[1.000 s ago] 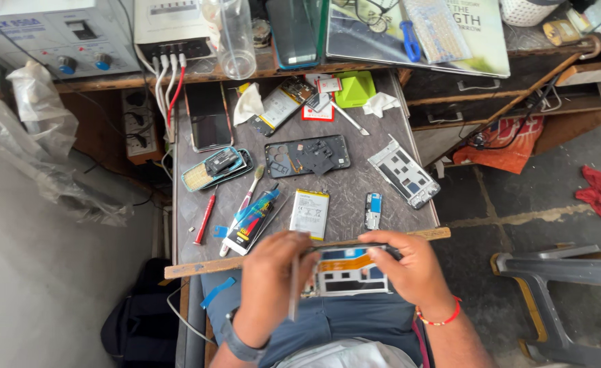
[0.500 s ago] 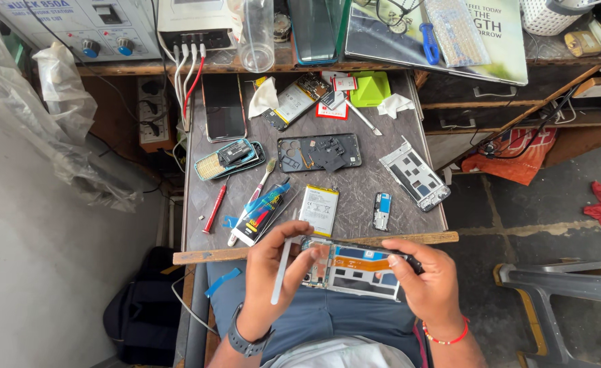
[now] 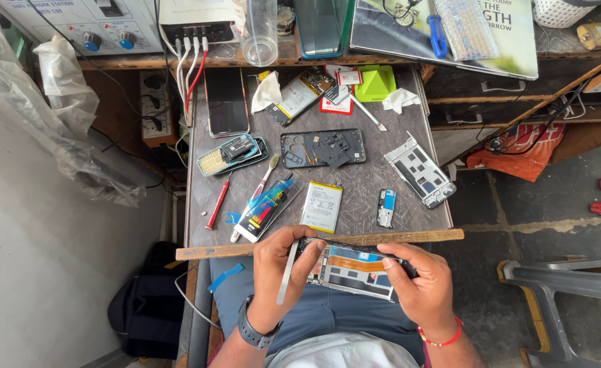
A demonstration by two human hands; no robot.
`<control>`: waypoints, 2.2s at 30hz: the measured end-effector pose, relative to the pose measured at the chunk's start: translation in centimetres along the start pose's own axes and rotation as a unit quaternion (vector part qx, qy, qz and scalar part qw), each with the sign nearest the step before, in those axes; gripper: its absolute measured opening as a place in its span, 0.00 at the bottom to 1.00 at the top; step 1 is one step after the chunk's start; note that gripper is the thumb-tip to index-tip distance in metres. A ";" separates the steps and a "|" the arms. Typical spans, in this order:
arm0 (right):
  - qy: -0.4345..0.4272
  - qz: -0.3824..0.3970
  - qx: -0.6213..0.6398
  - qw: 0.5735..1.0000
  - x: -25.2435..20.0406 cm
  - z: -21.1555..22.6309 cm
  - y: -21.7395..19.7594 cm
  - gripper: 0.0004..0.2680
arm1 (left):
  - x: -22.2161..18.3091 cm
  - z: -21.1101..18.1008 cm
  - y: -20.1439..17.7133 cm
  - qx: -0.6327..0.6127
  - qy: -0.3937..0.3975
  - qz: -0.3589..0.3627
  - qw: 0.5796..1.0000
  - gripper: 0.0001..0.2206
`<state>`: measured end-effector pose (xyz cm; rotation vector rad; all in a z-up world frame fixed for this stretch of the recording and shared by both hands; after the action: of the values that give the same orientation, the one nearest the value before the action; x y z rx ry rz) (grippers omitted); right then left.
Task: The person is repairing a smartphone by handling its internal components. They use a white plastic tool to manipulate a ribbon cable inside the phone's chassis. They also handle a new battery and a black phone back cover, placing them into the device.
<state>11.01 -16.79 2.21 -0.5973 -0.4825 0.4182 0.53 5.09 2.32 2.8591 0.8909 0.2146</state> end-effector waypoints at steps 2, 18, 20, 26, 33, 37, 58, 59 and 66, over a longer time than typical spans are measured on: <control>0.013 0.001 0.002 1.000 -0.2 -0.3 0.0 0.07 | -0.2 -0.2 -0.2 0.027 0.058 0.005 0.998 0.08; 0.086 0.014 0.050 0.995 -0.9 -1.8 0.7 0.08 | -0.1 0.6 -0.6 0.025 -0.004 0.006 1.000 0.14; 0.085 0.010 0.062 0.994 -1.3 -2.2 0.7 0.08 | -0.4 1.4 -1.0 -0.074 -0.038 0.009 0.996 0.14; 0.112 -0.017 0.112 0.987 -1.9 -2.8 1.1 0.09 | -1.2 2.2 -1.7 -0.131 -0.034 0.015 0.991 0.15; 0.197 0.084 0.349 0.912 -4.4 -5.2 4.6 0.13 | -1.8 5.1 -3.0 -0.200 -0.113 -0.003 0.973 0.15; 0.179 0.258 0.371 0.874 -5.6 -8.6 6.2 0.17 | -1.9 7.3 -3.7 -0.185 -0.132 0.043 0.973 0.14; 0.350 0.040 0.516 0.781 -4.8 -8.5 8.2 0.15 | -4.5 11.3 -0.2 -0.224 -0.176 0.071 0.956 0.19; 0.342 0.034 0.514 0.786 -4.7 -8.0 8.1 0.15 | -4.8 11.0 0.1 -0.208 -0.144 0.099 0.962 0.19; 0.303 0.084 0.527 0.790 -5.7 -8.2 8.8 0.17 | -5.2 10.1 0.3 -0.204 -0.158 0.102 0.961 0.17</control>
<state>8.75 -16.57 -10.96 0.3454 0.4532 0.5586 -1.77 1.00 -8.05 2.4951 0.4294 -0.0362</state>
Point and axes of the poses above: each hand's wrist, its own x-axis towards the middle knuckle, its own y-axis out of the palm, z = x × y, the point moved 4 cm from there along x, towards the middle knuckle, and after that the axes turned 14 degrees about -x, right-handed, at the moved point
